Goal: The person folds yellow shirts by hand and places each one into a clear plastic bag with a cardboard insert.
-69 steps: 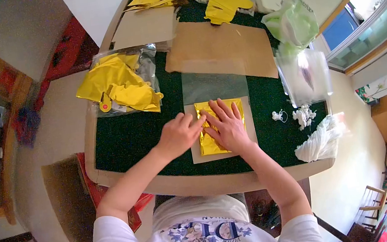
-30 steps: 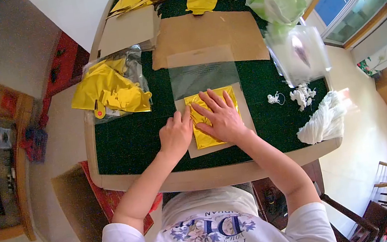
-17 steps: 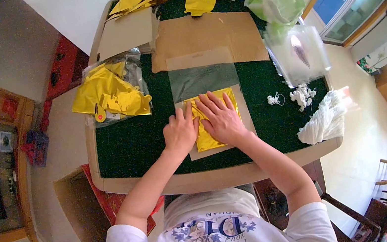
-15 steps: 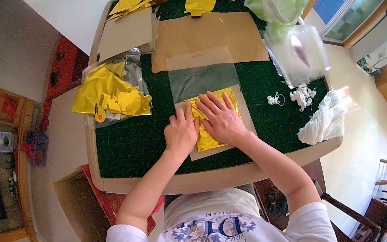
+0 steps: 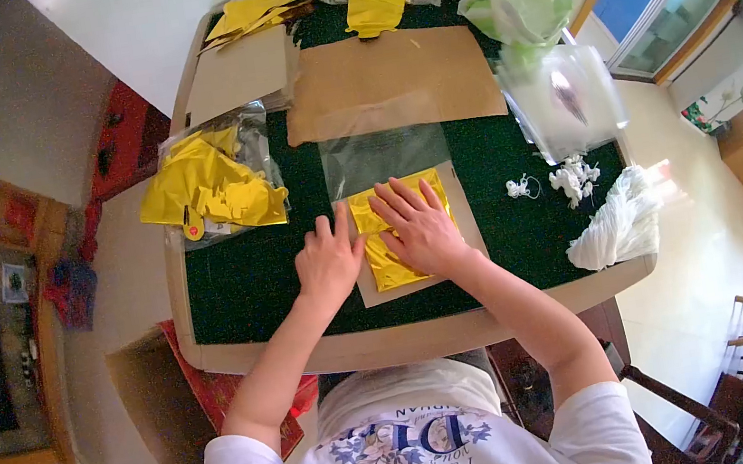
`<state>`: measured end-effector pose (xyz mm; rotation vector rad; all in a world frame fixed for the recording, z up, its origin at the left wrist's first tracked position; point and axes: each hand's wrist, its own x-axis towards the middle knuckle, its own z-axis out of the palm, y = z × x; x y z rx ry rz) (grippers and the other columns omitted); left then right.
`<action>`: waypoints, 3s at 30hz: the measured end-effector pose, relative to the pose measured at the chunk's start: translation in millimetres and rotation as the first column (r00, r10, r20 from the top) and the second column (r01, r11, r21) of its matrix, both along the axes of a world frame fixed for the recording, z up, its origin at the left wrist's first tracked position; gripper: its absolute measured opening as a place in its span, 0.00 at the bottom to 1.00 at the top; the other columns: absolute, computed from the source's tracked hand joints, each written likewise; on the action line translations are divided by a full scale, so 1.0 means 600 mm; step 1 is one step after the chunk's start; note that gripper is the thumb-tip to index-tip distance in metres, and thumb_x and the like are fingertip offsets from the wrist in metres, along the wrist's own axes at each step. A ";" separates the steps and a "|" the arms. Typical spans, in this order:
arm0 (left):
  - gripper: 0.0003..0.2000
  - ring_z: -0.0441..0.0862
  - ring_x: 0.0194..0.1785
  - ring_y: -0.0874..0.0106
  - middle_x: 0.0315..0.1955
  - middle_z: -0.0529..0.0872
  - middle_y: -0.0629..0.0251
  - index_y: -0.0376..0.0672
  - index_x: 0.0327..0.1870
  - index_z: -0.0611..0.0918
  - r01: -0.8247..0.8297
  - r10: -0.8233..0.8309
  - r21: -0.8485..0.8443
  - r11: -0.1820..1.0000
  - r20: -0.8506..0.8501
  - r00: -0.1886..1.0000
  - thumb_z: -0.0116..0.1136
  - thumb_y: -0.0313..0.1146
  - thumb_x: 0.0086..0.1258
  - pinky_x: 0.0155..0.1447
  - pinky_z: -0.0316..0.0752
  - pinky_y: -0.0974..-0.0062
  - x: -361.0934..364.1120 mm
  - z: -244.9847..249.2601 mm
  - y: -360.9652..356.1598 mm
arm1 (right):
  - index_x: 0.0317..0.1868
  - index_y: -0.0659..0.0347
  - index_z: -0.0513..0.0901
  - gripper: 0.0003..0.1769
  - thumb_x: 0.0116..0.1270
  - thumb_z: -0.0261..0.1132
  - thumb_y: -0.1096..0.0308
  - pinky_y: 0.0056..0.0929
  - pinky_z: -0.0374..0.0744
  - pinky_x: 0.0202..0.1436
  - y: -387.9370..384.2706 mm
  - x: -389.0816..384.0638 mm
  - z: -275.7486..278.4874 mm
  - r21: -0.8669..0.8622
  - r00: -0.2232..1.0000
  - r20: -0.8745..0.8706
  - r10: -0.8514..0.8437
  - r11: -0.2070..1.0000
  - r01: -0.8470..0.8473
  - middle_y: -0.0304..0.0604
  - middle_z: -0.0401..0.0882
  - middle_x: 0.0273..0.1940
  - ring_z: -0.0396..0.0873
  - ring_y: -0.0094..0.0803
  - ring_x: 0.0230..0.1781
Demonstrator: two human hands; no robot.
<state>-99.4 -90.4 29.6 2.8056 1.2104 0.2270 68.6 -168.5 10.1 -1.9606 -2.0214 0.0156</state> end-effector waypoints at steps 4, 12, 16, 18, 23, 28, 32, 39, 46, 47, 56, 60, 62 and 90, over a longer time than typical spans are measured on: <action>0.27 0.75 0.55 0.61 0.48 0.76 0.58 0.40 0.62 0.72 0.116 -0.122 0.068 0.991 0.101 0.987 0.62 0.41 0.64 0.50 0.76 0.62 -0.009 -0.008 -0.001 | 0.68 0.56 0.69 0.29 0.70 0.54 0.54 0.51 0.49 0.76 0.002 -0.001 -0.001 0.002 1.000 0.002 -0.009 1.000 0.009 0.43 0.63 0.71 0.56 0.40 0.74; 0.21 0.69 0.66 0.66 0.58 0.77 0.62 0.40 0.56 0.78 0.307 -0.316 0.090 0.947 0.120 0.941 0.61 0.38 0.63 0.66 0.61 0.51 -0.045 -0.012 -0.042 | 0.68 0.56 0.68 0.29 0.69 0.55 0.55 0.51 0.50 0.76 -0.002 0.000 0.002 0.011 1.000 -0.015 0.000 1.000 0.000 0.43 0.63 0.71 0.56 0.40 0.74; 0.23 0.67 0.68 0.65 0.60 0.76 0.60 0.39 0.59 0.76 0.265 -0.263 0.014 0.964 0.194 0.945 0.60 0.40 0.66 0.68 0.59 0.48 -0.030 -0.021 -0.014 | 0.68 0.56 0.68 0.29 0.69 0.55 0.55 0.52 0.49 0.76 0.001 0.002 -0.001 0.012 1.000 0.005 0.006 1.000 -0.006 0.43 0.63 0.71 0.56 0.41 0.74; 0.25 0.65 0.70 0.64 0.63 0.74 0.58 0.39 0.63 0.73 0.263 -0.272 0.070 0.962 0.213 0.938 0.57 0.42 0.68 0.70 0.56 0.47 -0.002 -0.017 -0.009 | 0.68 0.56 0.68 0.29 0.69 0.55 0.55 0.52 0.50 0.76 0.000 0.002 -0.008 0.011 1.000 -0.005 0.004 1.000 -0.004 0.43 0.63 0.71 0.56 0.41 0.74; 0.29 0.56 0.76 0.66 0.71 0.63 0.57 0.40 0.70 0.66 0.248 -0.248 0.005 0.969 0.074 0.966 0.51 0.47 0.72 0.74 0.49 0.43 0.004 -0.038 -0.008 | 0.68 0.57 0.69 0.28 0.69 0.55 0.57 0.53 0.51 0.75 0.002 0.005 -0.003 0.009 0.999 -0.044 0.011 1.000 -0.011 0.44 0.62 0.72 0.55 0.41 0.75; 0.31 0.50 0.78 0.68 0.74 0.58 0.61 0.41 0.72 0.61 0.224 -0.225 -0.059 0.973 -0.011 0.974 0.46 0.48 0.73 0.75 0.44 0.45 0.005 -0.035 -0.008 | 0.61 0.60 0.74 0.23 0.66 0.60 0.65 0.45 0.67 0.68 0.009 0.056 0.002 0.213 0.915 -0.393 -0.095 0.958 0.191 0.51 0.72 0.62 0.68 0.46 0.65; 0.30 0.51 0.77 0.67 0.73 0.59 0.60 0.40 0.72 0.61 0.250 -0.248 -0.077 0.965 0.040 0.968 0.47 0.47 0.74 0.76 0.44 0.45 0.000 -0.037 -0.007 | 0.56 0.62 0.76 0.21 0.63 0.64 0.67 0.37 0.77 0.51 0.035 0.139 0.011 0.031 0.694 -0.532 -0.486 0.808 0.589 0.51 0.82 0.45 0.79 0.46 0.48; 0.24 0.63 0.72 0.60 0.69 0.64 0.50 0.37 0.67 0.68 0.159 -0.051 -0.184 0.970 0.484 0.873 0.51 0.38 0.74 0.72 0.58 0.56 -0.007 -0.039 0.015 | 0.43 0.64 0.82 0.11 0.63 0.67 0.67 0.26 0.76 0.37 0.042 0.187 0.005 -0.269 0.570 -0.688 -0.449 0.887 0.374 0.38 0.81 0.30 0.77 0.26 0.31; 0.21 0.79 0.52 0.73 0.56 0.80 0.58 0.38 0.67 0.70 0.172 0.595 -0.780 0.602 0.581 0.556 0.50 0.35 0.77 0.48 0.75 0.77 -0.005 -0.040 0.079 | 0.38 0.62 0.82 0.06 0.66 0.65 0.68 0.21 0.74 0.35 -0.007 0.178 0.010 -0.300 0.203 -0.917 -0.342 0.930 0.213 0.31 0.80 0.31 0.75 0.18 0.31; 0.20 0.81 0.46 0.77 0.52 0.84 0.60 0.38 0.66 0.71 0.144 0.614 -0.810 0.568 0.534 0.582 0.50 0.35 0.77 0.42 0.74 0.79 -0.004 -0.032 0.084 | 0.38 0.62 0.82 0.06 0.66 0.65 0.68 0.20 0.74 0.35 -0.011 0.177 0.008 -0.295 0.174 -0.928 -0.330 0.934 0.201 0.31 0.80 0.31 0.75 0.18 0.31; 0.12 0.67 0.22 0.83 0.23 0.81 0.73 0.38 0.44 0.87 0.090 0.461 -0.742 0.665 0.502 0.731 0.55 0.37 0.74 0.25 0.64 0.82 -0.010 -0.057 0.084 | 0.42 0.63 0.81 0.07 0.68 0.64 0.69 0.19 0.78 0.39 -0.050 0.134 0.044 -0.420 0.256 -0.843 -0.473 0.876 0.236 0.34 0.82 0.33 0.77 0.18 0.34; 0.12 0.73 0.24 0.79 0.23 0.83 0.67 0.36 0.43 0.86 0.092 0.433 -0.717 0.690 0.512 0.741 0.56 0.36 0.72 0.29 0.68 0.78 -0.024 -0.054 0.074 | 0.43 0.65 0.80 0.08 0.67 0.64 0.71 0.21 0.79 0.33 -0.069 0.127 0.023 -0.417 0.235 -0.846 -0.479 0.868 0.269 0.37 0.82 0.31 0.78 0.20 0.30; 0.12 0.82 0.28 0.72 0.26 0.86 0.56 0.34 0.41 0.85 0.068 0.467 -0.738 0.672 0.493 0.734 0.58 0.36 0.70 0.36 0.74 0.72 -0.035 -0.042 0.059 | 0.44 0.65 0.80 0.08 0.67 0.64 0.71 0.21 0.79 0.31 -0.081 0.120 0.023 -0.422 0.228 -0.844 -0.486 0.863 0.279 0.37 0.82 0.30 0.78 0.20 0.29; 0.17 0.81 0.31 0.78 0.27 0.84 0.65 0.37 0.54 0.75 0.125 0.419 -0.885 0.449 0.332 0.845 0.63 0.26 0.65 0.36 0.77 0.79 -0.124 -0.010 -0.063 | 0.66 0.62 0.67 0.33 0.60 0.67 0.80 0.19 0.76 0.37 -0.207 0.050 0.025 -0.464 0.068 -0.871 -0.486 0.861 0.209 0.35 0.76 0.31 0.76 0.19 0.32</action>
